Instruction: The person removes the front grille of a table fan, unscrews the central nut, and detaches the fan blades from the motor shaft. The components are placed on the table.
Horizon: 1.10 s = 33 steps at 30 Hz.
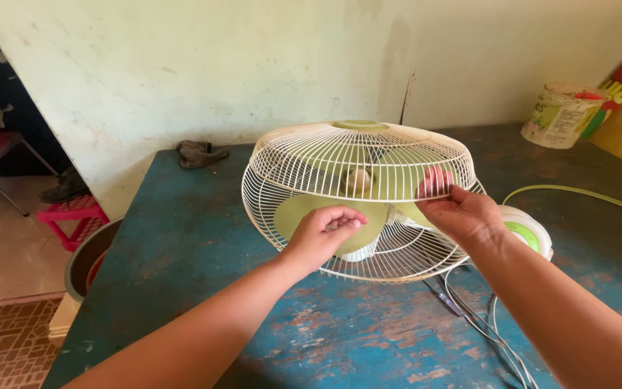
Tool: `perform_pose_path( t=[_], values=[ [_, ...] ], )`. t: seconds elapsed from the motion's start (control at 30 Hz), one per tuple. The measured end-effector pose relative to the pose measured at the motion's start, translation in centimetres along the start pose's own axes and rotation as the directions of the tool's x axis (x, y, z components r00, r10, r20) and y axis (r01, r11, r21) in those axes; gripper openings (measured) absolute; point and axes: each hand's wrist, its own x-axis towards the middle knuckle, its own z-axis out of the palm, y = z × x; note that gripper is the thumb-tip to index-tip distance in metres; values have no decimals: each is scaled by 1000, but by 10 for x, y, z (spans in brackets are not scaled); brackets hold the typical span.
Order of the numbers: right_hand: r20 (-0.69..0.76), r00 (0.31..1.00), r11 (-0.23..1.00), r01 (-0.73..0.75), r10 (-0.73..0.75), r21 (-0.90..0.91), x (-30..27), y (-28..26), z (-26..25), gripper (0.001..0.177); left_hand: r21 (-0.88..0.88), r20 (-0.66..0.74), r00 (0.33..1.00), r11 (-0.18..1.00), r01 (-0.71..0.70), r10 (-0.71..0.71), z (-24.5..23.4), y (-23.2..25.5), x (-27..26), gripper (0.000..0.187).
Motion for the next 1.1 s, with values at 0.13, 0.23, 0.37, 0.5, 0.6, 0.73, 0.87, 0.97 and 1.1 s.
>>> perform_pose_path(
  t=[0.13, 0.23, 0.37, 0.5, 0.6, 0.73, 0.87, 0.97, 1.1],
  values=[
    [-106, 994, 999, 39, -37, 20, 4, 1, 9, 30, -174, -5, 951, 936, 305, -310, -10, 28, 4, 49],
    [-196, 979, 998, 64, -63, -4, 8, 1, 9, 28, -521, -33, 904, 779, 348, -426, -19, 47, 10, 55],
    [-265, 963, 999, 42, -45, -18, 14, -5, -1, 25, -922, -79, 785, 345, 177, -614, -30, 61, 14, 60],
    [-342, 936, 996, 81, -86, -31, 16, -9, -17, 21, -993, -116, 727, 92, -72, -677, -41, 53, 18, 68],
    [-399, 905, 989, 142, -146, -40, 12, -8, -26, 25, -986, -139, 653, 47, -157, -744, -49, 32, 26, 70],
    [-370, 904, 976, 173, -212, -135, -2, -11, -36, 31, -981, -195, 656, 140, -136, -729, -73, -3, 31, 63],
    [-338, 906, 960, 196, -256, -201, -13, -15, -40, 32, -965, -238, 746, 241, -106, -621, -101, -29, 35, 52],
    [-293, 910, 947, 234, -293, -220, -18, -15, -37, 31, -966, -237, 776, 228, -123, -584, -122, -36, 39, 45],
    [-178, 935, 946, 281, -308, -160, -26, -15, -19, 27, -961, -259, 803, 226, -158, -537, -128, -36, 45, 40]
  ],
)
